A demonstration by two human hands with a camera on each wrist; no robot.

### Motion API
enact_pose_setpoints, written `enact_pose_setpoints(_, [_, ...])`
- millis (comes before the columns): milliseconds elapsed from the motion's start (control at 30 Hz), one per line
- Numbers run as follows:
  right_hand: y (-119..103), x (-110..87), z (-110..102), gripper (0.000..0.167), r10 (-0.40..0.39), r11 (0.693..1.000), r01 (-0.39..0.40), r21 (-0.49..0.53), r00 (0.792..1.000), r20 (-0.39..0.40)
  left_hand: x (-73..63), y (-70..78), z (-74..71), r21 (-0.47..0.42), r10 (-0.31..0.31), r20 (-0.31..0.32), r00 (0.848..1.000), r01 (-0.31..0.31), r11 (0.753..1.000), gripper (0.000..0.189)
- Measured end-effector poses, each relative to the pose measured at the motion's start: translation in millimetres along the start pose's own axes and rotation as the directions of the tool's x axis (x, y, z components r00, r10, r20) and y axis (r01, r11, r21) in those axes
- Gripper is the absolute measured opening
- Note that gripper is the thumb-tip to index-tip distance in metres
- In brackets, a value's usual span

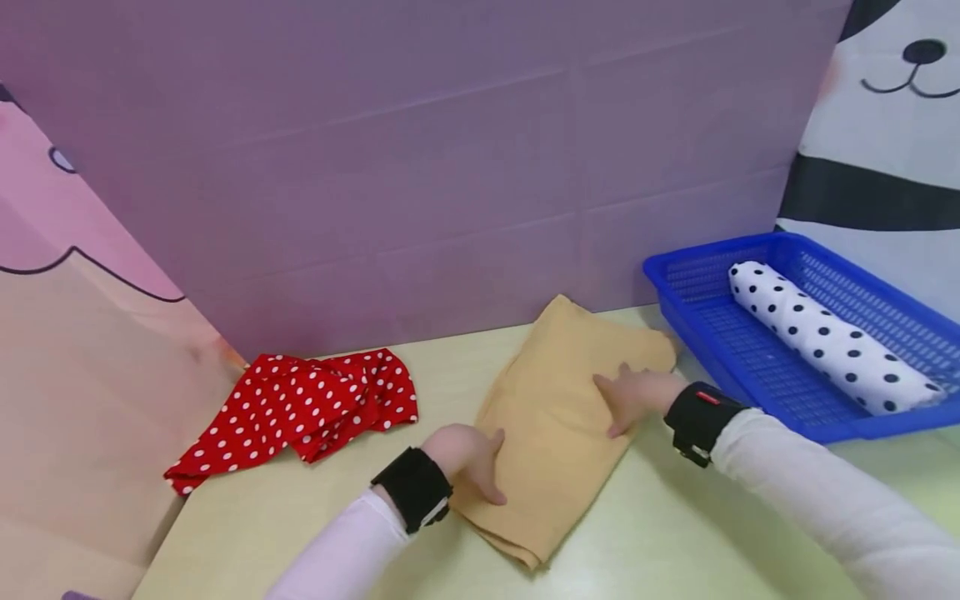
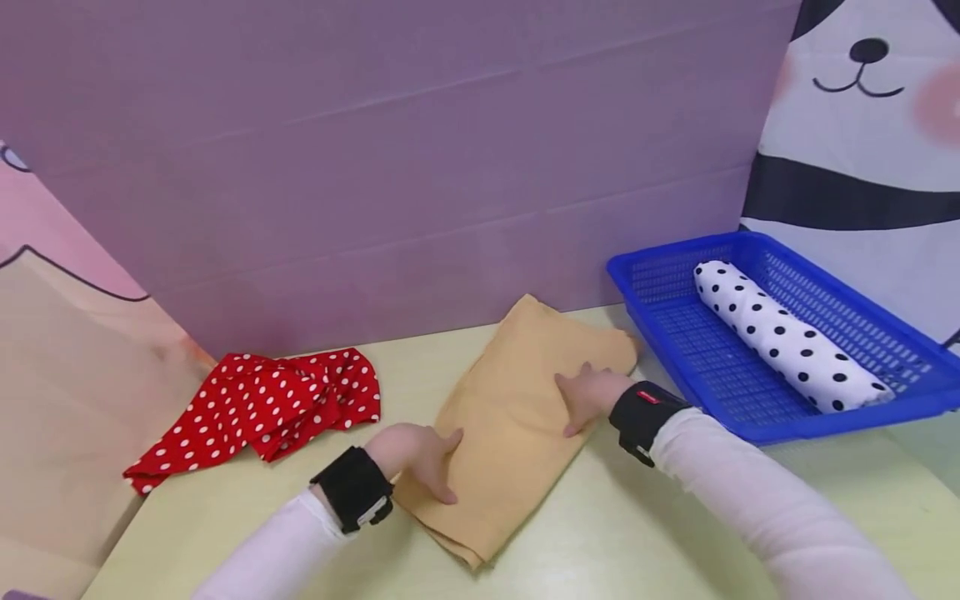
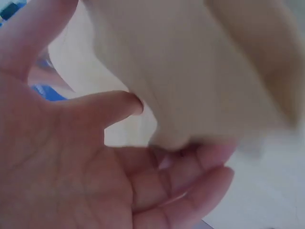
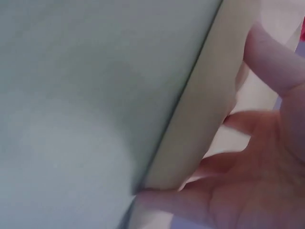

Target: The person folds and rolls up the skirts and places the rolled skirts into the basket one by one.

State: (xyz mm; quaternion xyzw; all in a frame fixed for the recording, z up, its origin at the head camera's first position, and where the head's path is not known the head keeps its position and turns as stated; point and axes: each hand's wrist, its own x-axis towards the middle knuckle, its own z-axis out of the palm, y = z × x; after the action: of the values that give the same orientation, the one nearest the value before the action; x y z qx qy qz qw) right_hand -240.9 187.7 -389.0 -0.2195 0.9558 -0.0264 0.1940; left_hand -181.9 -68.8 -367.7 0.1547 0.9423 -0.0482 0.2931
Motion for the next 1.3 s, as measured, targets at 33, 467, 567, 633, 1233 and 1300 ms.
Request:
enact_pose_setpoints(33, [2, 1.0, -2, 0.092, 0.001, 1.000, -0.001, 0.001, 1.000, 0.012, -1.2, 2.1, 0.5, 0.011, 0.015, 0.008, 1.000, -0.015, 1.000, 0.095])
enact_pose_setpoints(467, [21, 16.8, -10, 0.096, -0.091, 0.996, 0.091, 0.009, 0.995, 0.047, -7.0, 24.8, 8.5, 0.067, 0.133, 0.006, 0.991, -0.133, 0.989, 0.088])
enact_pose_setpoints(567, [28, 19.3, -8, 0.093, -0.129, 0.991, 0.128, 0.034, 0.992, 0.013, -7.4, 28.5, 10.5, 0.053, 0.141, 0.004, 0.990, -0.141, 0.989, 0.086])
enact_pose_setpoints(633, [29, 16.5, -6, 0.089, -0.127, 0.991, 0.128, 0.044, 0.991, -0.030, -8.7, 27.6, 10.4, 0.034, 0.151, 0.008, 0.988, -0.152, 0.988, 0.085])
enact_pose_setpoints(1233, [0, -0.1, 4, 0.043, -0.143, 0.988, 0.127, -0.092, 0.969, -0.199, 7.5, 9.3, 17.3, 0.083, 0.090, -0.254, 0.963, -0.071, 0.994, 0.099])
enact_pose_setpoints(1300, [3, 4.6, 2, 0.046, -0.150, 0.987, 0.135, -0.088, 0.971, -0.186, 6.4, 14.7, 18.7, 0.126, 0.091, -0.268, 0.959, -0.058, 0.990, 0.100])
